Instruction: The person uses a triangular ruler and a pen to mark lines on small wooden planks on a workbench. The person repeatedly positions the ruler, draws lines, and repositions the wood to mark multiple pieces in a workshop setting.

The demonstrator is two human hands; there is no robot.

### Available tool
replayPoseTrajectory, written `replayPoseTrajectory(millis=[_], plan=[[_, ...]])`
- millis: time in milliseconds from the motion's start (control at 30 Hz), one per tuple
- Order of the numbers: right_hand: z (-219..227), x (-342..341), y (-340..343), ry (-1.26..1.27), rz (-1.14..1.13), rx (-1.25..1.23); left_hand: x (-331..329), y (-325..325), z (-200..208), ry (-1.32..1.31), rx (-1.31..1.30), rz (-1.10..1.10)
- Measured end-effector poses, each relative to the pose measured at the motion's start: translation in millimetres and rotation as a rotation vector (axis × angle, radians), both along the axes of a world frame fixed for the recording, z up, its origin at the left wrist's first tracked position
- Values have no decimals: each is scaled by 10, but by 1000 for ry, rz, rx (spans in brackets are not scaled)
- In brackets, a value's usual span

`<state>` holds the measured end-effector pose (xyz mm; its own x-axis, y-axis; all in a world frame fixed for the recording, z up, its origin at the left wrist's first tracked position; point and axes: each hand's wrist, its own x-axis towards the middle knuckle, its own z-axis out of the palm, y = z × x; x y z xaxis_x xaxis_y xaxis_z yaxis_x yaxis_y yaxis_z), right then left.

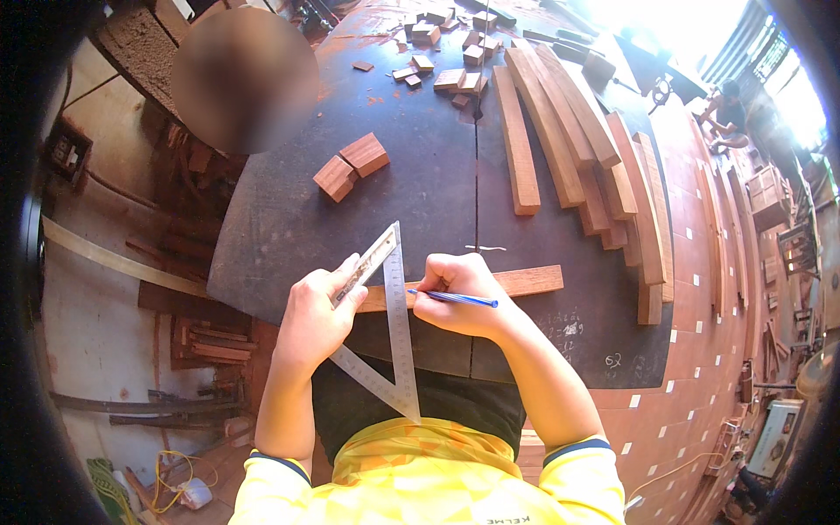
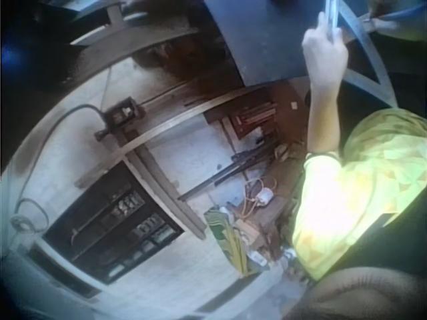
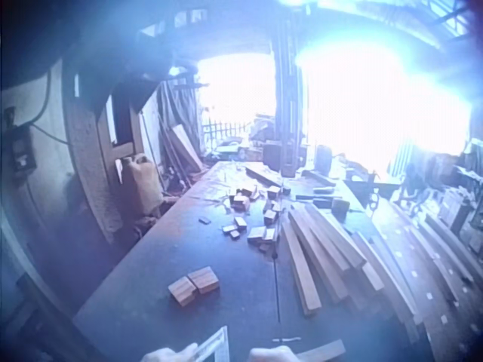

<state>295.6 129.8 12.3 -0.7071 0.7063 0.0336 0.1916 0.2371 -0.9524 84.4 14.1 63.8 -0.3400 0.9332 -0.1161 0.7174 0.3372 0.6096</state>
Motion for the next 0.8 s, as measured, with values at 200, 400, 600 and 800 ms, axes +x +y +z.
replayPoseTrajectory(millis=[200, 400, 600, 800], plan=[[-6, -19, -8, 2, -23, -45, 36, -8, 14, 35, 14, 4], [19, -32, -24, -12, -32, -123, 55, -14, 32, 50, 21, 9], [4, -36, -30, -2, -28, -87, 69, -3, 58, 68, 8, 12], [-19, -41, -33, 1, -32, -40, 81, 4, 56, 82, 4, 14]])
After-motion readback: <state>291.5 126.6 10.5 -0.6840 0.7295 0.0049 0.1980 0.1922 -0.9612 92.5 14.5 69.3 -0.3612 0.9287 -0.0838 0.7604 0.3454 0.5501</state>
